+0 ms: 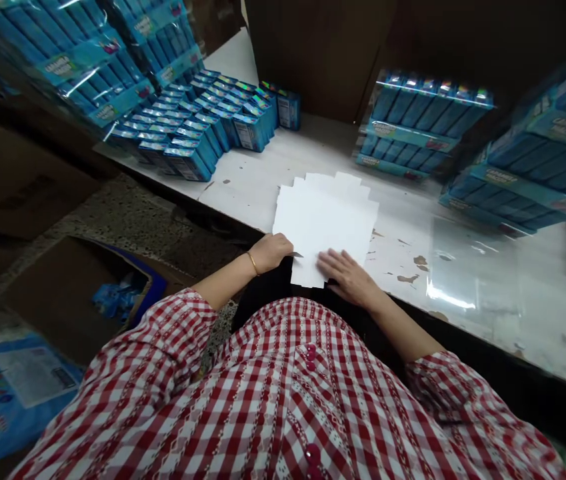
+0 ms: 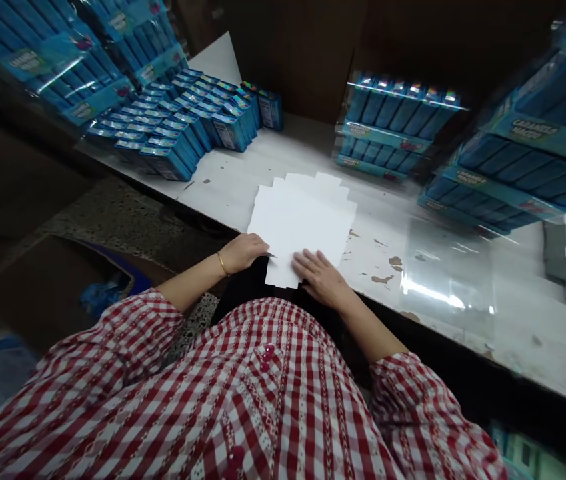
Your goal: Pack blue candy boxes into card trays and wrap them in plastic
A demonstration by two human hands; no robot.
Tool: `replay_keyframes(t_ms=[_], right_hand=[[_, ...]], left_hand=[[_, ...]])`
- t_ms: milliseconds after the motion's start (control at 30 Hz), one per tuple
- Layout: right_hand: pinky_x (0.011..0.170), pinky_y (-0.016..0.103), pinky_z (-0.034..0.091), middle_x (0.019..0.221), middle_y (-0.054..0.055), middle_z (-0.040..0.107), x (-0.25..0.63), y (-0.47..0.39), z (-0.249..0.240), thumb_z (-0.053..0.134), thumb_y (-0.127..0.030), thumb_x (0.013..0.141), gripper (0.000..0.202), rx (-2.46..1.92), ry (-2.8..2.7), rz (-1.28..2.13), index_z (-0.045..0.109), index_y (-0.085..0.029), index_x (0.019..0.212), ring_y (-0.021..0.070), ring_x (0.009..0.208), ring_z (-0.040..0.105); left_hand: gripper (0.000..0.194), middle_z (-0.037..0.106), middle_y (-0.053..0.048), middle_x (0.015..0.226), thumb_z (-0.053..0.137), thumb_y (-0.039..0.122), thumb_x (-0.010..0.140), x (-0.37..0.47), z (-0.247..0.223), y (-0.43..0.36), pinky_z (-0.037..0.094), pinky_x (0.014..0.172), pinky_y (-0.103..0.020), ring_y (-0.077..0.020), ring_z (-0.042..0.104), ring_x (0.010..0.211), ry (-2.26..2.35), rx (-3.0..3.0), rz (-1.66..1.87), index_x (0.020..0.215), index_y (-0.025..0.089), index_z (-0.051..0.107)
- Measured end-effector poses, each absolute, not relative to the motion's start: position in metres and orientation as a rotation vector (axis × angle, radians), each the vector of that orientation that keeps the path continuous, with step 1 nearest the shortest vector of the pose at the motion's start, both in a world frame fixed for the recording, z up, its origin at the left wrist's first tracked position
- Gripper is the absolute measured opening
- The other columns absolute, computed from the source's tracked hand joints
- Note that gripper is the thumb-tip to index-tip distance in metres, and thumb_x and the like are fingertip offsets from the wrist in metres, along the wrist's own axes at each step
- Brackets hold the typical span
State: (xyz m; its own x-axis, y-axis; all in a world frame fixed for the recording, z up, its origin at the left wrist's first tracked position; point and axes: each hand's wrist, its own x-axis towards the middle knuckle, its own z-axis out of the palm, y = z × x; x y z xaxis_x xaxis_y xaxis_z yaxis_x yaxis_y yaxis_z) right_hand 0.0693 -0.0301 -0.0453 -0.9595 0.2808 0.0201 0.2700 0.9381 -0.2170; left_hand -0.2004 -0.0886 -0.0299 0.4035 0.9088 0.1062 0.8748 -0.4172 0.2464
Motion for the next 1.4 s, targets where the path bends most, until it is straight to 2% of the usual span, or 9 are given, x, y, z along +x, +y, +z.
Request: replay_keyframes(t_ms=[333,433,567,733,867,967,1067,1200,1400], right_hand=[[0.108,0.044,0.029,0.143,0.013,0.035,0.100,-0.023,-0.049,0.047,-0.030,0.084,0.058,-0.989,-2.922,0.145,0.035,-0.011,0.138,0.0266,0.132,0.034],[0.108,0.048,0.028,0.140,0.012,0.041,0.146,-0.020,-0.041,0.047,-0.030,0.083,0.054,-1.067,-2.971,0.070,0.042,-0.013,0.134,0.0290,0.127,0.041],[0.099,0.060,0.033,0.138,0.014,0.043,0.196,-0.020,-0.018,0.057,-0.034,0.072,0.067,-1.327,-2.974,0.076,0.040,-0.020,0.135,0.0375,0.123,0.042],[0.104,0.043,0.037,0.146,0.007,0.031,0.123,-0.012,-0.001,0.042,-0.028,0.084,0.057,-0.807,-2.902,0.399,0.031,-0.022,0.140,0.0229,0.129,0.038],[0.104,0.048,0.034,0.142,0.011,0.038,0.037,0.014,-0.021,0.054,-0.029,0.078,0.059,-0.479,-2.865,0.464,0.040,-0.017,0.134,0.0280,0.131,0.034],[0.100,0.047,0.037,0.133,0.011,0.049,0.010,0.031,-0.037,0.053,-0.032,0.081,0.048,-0.451,-2.750,0.470,0.050,-0.018,0.126,0.0260,0.123,0.043],[0.089,0.041,0.042,0.115,0.007,0.062,0.003,0.038,-0.046,0.047,-0.029,0.087,0.027,-0.427,-2.647,0.464,0.064,-0.022,0.107,0.0215,0.105,0.054],[0.080,0.034,0.041,0.099,0.005,0.068,-0.003,0.041,-0.041,0.043,-0.023,0.089,0.025,-0.468,-2.604,0.480,0.068,-0.024,0.091,0.0176,0.089,0.057],[0.073,0.033,0.031,0.083,0.007,0.067,-0.041,0.039,0.000,0.044,-0.012,0.085,0.025,-0.514,-3.038,-0.002,0.068,-0.017,0.079,0.0196,0.081,0.052]], left_hand=[[0.023,0.069,-0.008,0.101,0.044,0.026,0.087,-0.240,-0.034,-0.092,0.046,0.093,-0.038,-0.0182,0.060,0.103,1.840,2.138,1.082,0.095,0.018,0.065],[0.022,0.069,-0.007,0.100,0.045,0.027,0.087,-0.252,-0.028,-0.095,0.046,0.094,-0.038,-0.0181,0.060,0.103,1.896,2.115,1.140,0.091,0.018,0.065],[0.021,0.070,-0.008,0.099,0.047,0.025,0.086,-0.251,-0.039,-0.095,0.047,0.091,-0.039,-0.0195,0.061,0.101,1.855,2.180,1.042,0.089,0.017,0.066],[0.020,0.070,-0.008,0.096,0.047,0.024,0.086,-0.243,-0.059,-0.090,0.049,0.088,-0.039,-0.0194,0.063,0.098,1.767,2.203,1.039,0.086,0.017,0.067],[0.021,0.070,-0.007,0.097,0.050,0.027,0.086,-0.254,-0.055,-0.096,0.049,0.090,-0.036,-0.0173,0.063,0.096,1.840,1.953,1.244,0.092,0.018,0.067],[0.022,0.070,-0.006,0.100,0.050,0.029,0.086,-0.265,-0.049,-0.103,0.049,0.089,-0.034,-0.0166,0.063,0.097,1.858,1.821,1.278,0.094,0.019,0.067],[0.023,0.070,-0.006,0.099,0.049,0.031,0.086,-0.269,-0.050,-0.106,0.049,0.089,-0.034,-0.0163,0.063,0.097,1.866,1.810,1.242,0.093,0.019,0.067],[0.024,0.070,-0.006,0.093,0.046,0.029,0.088,-0.262,-0.046,-0.100,0.047,0.086,-0.035,-0.0165,0.062,0.093,1.887,2.047,1.082,0.088,0.018,0.067],[0.026,0.066,-0.009,0.080,0.044,0.020,0.087,-0.237,-0.004,-0.076,0.036,0.076,-0.040,-0.0220,0.055,0.089,2.098,2.378,0.293,0.072,0.016,0.065]])
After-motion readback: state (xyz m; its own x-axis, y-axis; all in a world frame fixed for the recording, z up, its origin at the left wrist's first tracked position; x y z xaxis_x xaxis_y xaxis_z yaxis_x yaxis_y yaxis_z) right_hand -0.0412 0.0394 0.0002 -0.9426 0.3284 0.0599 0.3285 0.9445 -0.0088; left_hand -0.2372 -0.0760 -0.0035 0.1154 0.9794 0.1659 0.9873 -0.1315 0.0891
